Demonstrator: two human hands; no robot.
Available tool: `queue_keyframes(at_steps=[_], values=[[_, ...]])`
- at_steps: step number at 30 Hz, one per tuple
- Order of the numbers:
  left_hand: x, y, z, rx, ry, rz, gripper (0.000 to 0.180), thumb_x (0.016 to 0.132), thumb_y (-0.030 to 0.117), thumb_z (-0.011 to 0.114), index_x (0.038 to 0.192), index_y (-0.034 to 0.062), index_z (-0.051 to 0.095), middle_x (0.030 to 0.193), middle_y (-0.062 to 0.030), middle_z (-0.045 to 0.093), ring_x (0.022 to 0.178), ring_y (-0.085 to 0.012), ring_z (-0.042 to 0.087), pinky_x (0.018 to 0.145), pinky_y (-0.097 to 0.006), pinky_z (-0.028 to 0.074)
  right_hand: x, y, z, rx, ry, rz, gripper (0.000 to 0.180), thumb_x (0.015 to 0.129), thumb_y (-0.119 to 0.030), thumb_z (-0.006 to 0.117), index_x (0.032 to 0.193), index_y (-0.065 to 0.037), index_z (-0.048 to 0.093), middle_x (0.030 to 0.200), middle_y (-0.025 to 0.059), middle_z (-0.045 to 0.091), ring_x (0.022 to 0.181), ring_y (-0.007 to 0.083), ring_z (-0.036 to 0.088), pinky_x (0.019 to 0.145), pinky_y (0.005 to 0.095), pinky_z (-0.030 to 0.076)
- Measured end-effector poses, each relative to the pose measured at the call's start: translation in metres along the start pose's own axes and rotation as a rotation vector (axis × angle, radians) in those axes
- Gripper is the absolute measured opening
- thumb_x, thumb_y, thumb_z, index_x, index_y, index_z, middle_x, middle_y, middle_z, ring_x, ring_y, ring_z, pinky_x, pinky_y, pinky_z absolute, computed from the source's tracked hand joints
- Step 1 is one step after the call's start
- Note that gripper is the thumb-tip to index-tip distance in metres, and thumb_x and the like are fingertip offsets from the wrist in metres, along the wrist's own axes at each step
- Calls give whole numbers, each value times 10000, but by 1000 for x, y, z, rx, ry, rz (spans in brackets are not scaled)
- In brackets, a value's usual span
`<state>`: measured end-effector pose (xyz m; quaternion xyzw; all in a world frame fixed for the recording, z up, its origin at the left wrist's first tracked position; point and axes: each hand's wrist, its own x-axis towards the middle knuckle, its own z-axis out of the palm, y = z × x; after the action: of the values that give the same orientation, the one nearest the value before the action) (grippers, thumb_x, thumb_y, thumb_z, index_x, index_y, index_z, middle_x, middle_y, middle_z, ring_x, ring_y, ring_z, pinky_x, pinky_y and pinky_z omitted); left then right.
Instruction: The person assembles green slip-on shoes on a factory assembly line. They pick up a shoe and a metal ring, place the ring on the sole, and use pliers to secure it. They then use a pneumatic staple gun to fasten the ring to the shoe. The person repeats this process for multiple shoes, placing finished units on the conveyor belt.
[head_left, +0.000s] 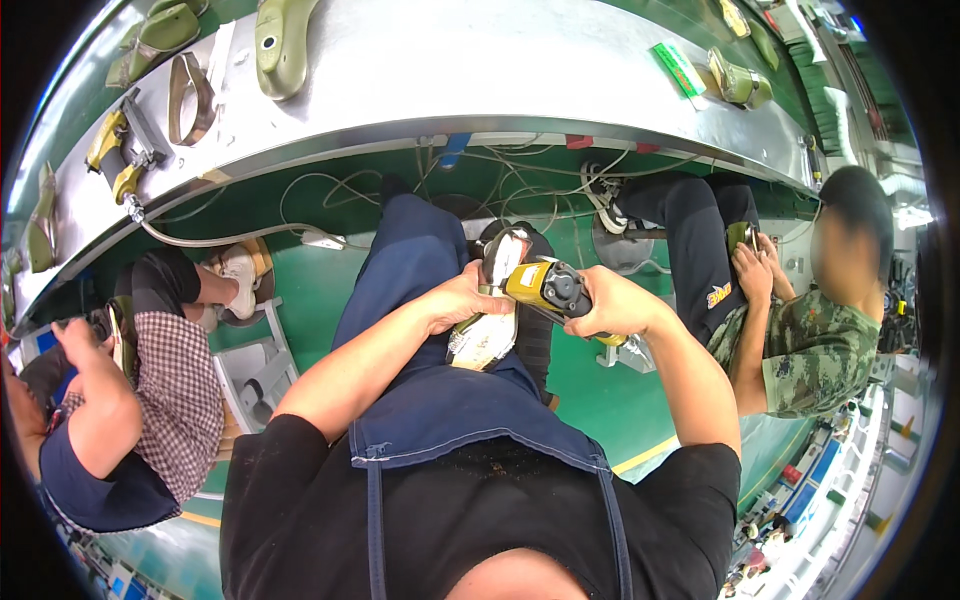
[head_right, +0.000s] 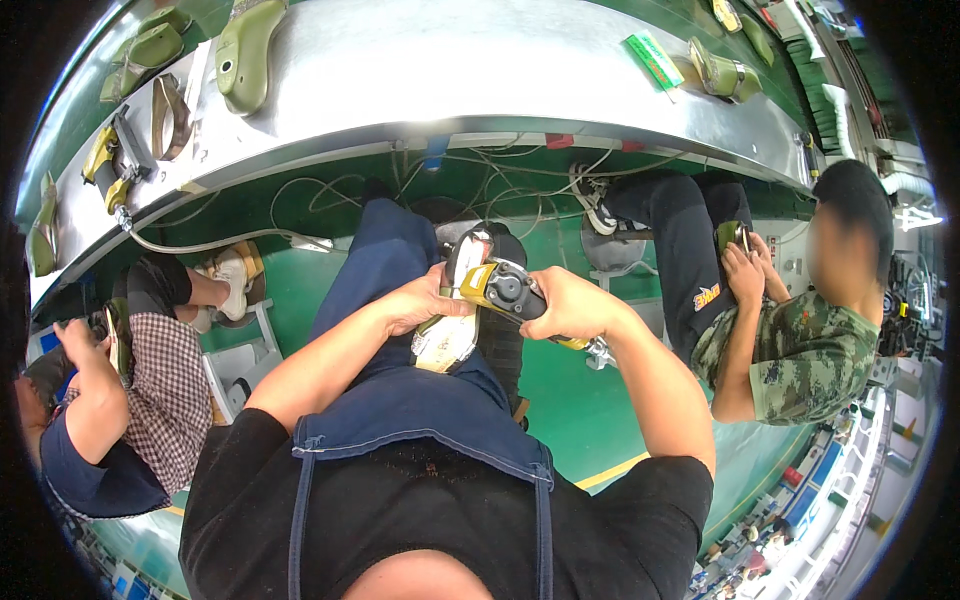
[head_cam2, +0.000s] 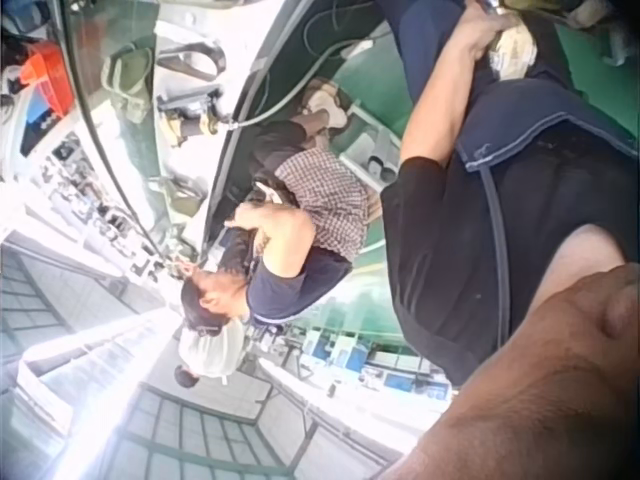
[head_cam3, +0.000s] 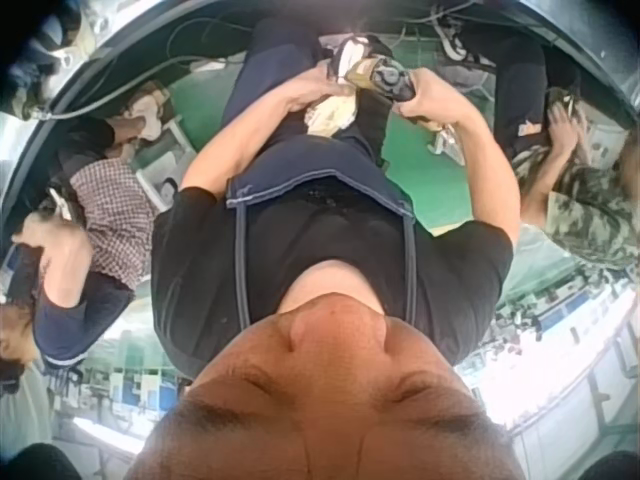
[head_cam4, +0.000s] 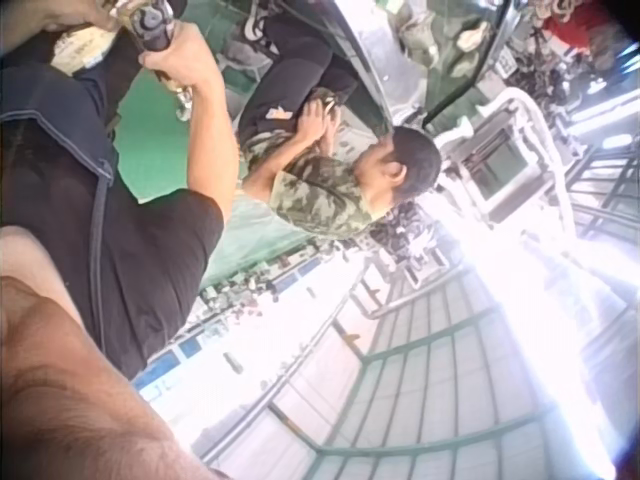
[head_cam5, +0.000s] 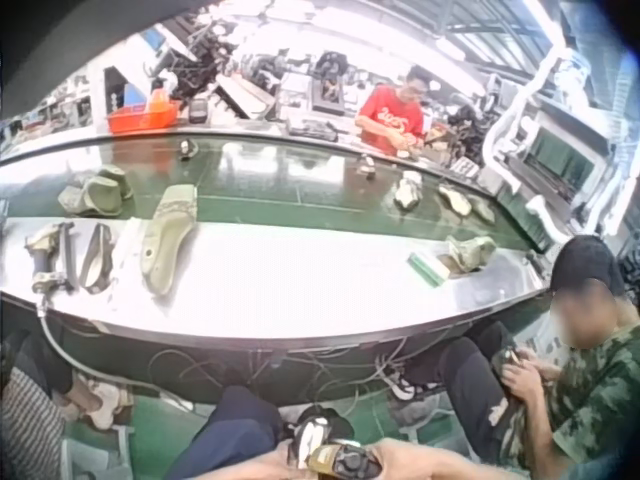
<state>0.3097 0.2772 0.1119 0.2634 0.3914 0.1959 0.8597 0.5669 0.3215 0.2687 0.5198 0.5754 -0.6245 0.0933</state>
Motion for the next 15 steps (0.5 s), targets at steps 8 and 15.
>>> queue_keyframes(at_steps=[8,15], values=[[-4,10,-3,8,16,-35,1068,818,54,889,1618,-25,185,1409,-159,544,1304,-272,582,1104,-409,497,-17,-45,-43,-62,323,-191,419,703,-145,834,1020,62,651,808,54,634,758,113,549,710,322,502],[7,-4,-6,-36,40,41,917,804,112,910,1521,-17,352,1278,-134,632,1169,-240,649,1034,-399,535,24,-116,-116,-581,939,-368,509,827,-244,831,1172,51,601,1004,278,732,934,402,726,839,446,552]])
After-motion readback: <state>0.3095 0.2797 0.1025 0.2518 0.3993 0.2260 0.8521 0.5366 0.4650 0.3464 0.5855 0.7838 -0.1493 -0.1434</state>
